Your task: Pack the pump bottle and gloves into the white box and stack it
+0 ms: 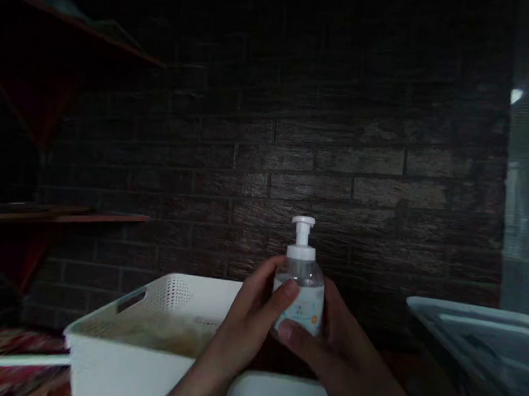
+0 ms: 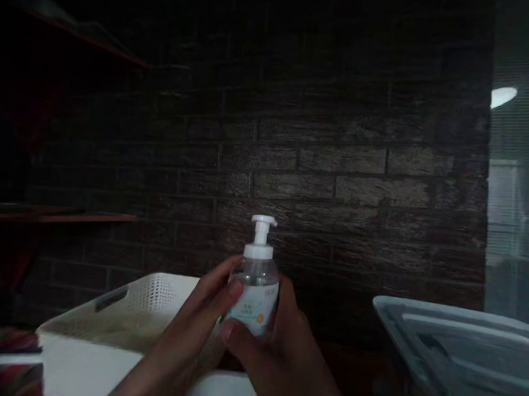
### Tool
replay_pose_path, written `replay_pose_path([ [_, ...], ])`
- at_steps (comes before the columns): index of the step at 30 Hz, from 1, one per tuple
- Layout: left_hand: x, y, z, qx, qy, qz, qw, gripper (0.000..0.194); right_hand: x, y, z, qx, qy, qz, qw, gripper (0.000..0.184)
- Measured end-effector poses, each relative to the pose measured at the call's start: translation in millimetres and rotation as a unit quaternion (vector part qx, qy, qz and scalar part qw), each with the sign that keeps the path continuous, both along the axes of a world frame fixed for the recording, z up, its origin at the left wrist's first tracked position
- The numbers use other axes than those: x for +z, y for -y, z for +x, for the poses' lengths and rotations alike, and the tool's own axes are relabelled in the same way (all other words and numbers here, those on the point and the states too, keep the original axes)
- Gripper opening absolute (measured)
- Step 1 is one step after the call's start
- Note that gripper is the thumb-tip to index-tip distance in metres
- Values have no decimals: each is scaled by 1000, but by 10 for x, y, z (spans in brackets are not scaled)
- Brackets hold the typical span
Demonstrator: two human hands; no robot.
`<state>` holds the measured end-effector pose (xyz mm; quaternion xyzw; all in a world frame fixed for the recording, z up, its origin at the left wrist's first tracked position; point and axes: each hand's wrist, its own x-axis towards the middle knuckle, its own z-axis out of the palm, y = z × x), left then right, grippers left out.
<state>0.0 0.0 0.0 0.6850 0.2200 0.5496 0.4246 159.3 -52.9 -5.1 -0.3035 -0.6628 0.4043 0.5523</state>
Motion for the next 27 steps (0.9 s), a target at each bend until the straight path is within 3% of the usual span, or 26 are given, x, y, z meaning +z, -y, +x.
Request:
replay_pose_path([
  [3,-45,74,-60,-135,-15,1,991,69,50,94,-24,-51,-32,-60,996,71],
  [6,-88,105,-104,-178,-69,20,981,96,32,118,-23,-51,-62,-51,995,75],
  [9,-130,84,-123,-84,-147,91,981,116,-31,103,-4,-37,-68,-13,997,70],
  [12,-159,57,-126,-14,-204,171,964,117,-72,98,26,-53,-51,0,997,75],
  [19,-168,112,-100,12,-264,223,938,106,-69,142,122,-38,25,28,999,90],
  [27,-85,171,-156,36,-258,243,934,113,-87,297,188,-129,97,23,987,83],
])
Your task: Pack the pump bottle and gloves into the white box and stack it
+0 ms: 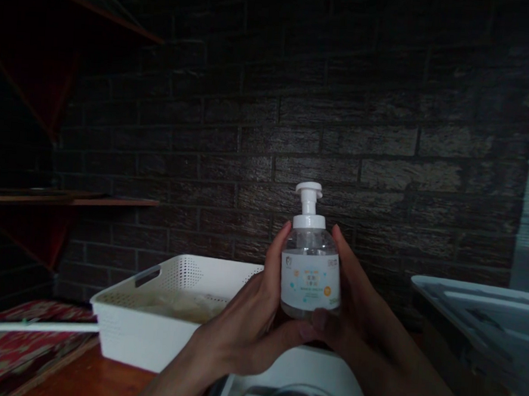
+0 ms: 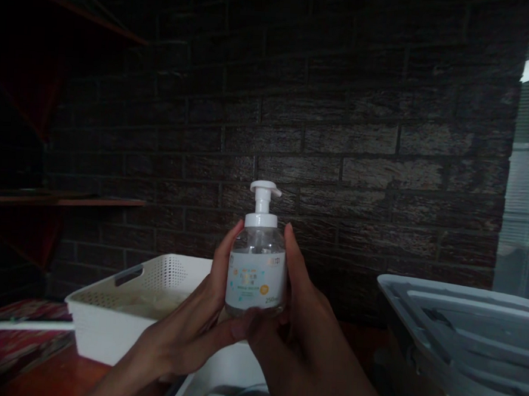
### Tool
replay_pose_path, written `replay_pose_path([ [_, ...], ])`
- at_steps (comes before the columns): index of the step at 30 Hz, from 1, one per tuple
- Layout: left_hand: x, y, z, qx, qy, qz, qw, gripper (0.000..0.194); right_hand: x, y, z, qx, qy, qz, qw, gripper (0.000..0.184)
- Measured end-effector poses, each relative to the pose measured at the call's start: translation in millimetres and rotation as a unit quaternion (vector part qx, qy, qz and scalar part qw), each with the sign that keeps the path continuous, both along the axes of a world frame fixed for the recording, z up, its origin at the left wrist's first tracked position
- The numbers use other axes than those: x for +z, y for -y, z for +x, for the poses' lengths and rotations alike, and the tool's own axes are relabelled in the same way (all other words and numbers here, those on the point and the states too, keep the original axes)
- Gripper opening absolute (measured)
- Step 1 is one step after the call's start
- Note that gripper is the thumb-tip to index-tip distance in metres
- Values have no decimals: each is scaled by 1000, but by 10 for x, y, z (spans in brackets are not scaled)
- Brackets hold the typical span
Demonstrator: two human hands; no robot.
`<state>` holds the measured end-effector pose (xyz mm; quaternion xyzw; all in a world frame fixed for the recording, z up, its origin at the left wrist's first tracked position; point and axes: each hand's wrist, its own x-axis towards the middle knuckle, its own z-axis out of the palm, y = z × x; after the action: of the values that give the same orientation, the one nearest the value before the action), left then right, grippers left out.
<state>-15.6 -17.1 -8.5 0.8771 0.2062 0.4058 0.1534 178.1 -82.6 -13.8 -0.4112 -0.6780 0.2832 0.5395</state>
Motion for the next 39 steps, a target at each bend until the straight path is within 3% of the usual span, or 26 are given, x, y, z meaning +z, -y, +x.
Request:
replay_pose_path([
  [5,14,-23,-49,4,-28,17,999,110,62,40,57,1,72,45,996,83],
  [10,-29,-28,-27,-16,-27,26,999,111,156,110,71,-23,75,86,993,77],
  [17,-36,-2,-41,4,-41,35,999,116,85,108,162,38,80,52,995,83],
  [25,-45,8,-55,37,-49,44,997,118,36,87,197,47,54,19,997,78],
  [39,7,37,-5,3,-38,15,999,105,-47,96,255,-45,108,-3,993,77],
])
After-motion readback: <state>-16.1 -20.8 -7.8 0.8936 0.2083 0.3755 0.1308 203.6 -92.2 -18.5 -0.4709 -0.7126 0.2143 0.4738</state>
